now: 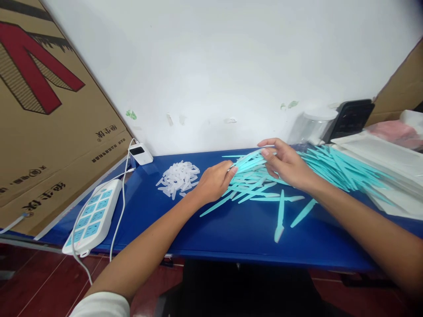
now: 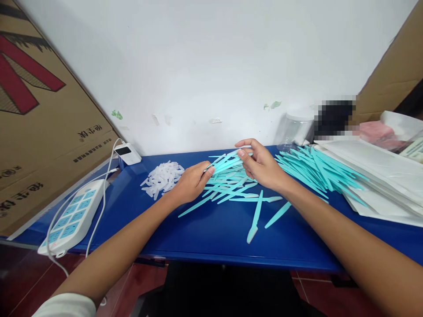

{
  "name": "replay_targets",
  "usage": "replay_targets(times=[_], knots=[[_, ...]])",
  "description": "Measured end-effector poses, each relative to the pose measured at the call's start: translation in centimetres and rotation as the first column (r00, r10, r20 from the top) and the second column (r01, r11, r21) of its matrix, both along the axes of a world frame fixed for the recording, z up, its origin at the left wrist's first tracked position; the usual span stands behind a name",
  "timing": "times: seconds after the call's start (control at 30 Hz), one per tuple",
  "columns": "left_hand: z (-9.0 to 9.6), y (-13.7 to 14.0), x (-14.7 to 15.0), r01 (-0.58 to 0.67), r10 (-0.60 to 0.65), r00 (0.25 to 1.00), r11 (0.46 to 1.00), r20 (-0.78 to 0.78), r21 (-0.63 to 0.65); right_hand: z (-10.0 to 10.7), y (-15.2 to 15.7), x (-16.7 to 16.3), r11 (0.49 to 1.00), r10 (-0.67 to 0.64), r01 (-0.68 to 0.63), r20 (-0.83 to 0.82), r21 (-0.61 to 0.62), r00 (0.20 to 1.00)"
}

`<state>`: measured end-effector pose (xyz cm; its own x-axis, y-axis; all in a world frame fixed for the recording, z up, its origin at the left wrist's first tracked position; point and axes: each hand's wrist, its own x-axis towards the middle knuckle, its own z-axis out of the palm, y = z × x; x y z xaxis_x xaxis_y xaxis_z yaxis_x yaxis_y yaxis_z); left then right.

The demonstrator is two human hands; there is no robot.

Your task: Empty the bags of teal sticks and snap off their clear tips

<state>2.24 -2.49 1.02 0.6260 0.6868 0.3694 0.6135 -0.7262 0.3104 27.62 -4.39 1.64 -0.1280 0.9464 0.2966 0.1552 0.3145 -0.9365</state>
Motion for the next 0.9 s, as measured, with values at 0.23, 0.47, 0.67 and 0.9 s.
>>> replay_targets(times=[0.23, 0.47, 0.67, 0.9], knots=[[-0.1, 0.0, -0.2, -0.017, 0.017, 0.999, 1.000, 0.027, -0.009, 0.7, -0.2, 0.3, 0.997, -0.059, 0.056, 0.049, 0.047, 0.997], [-0.9, -0.1, -0.3, -0.025, 0.025, 1.000, 1.000, 0.006, 0.004, 0.4, 0.0, 0.4, 0.984, 0.028, -0.013, 0.081, -0.178, 0.996], [-0.7, 0.0, -0.3, -0.047, 0.047, 0.999, 0.999, 0.012, 0.002, 1.2, 0.0, 1.8, 0.987, -0.047, 0.064, 0.108, -0.151, 0.993], [-1.0, 0.0, -0.3, -0.033, 0.034, 0.999, 0.999, -0.010, 0.021, 1.2, -0.3, 1.2, 0.991, 0.024, -0.006, 0.134, -0.131, 0.991]])
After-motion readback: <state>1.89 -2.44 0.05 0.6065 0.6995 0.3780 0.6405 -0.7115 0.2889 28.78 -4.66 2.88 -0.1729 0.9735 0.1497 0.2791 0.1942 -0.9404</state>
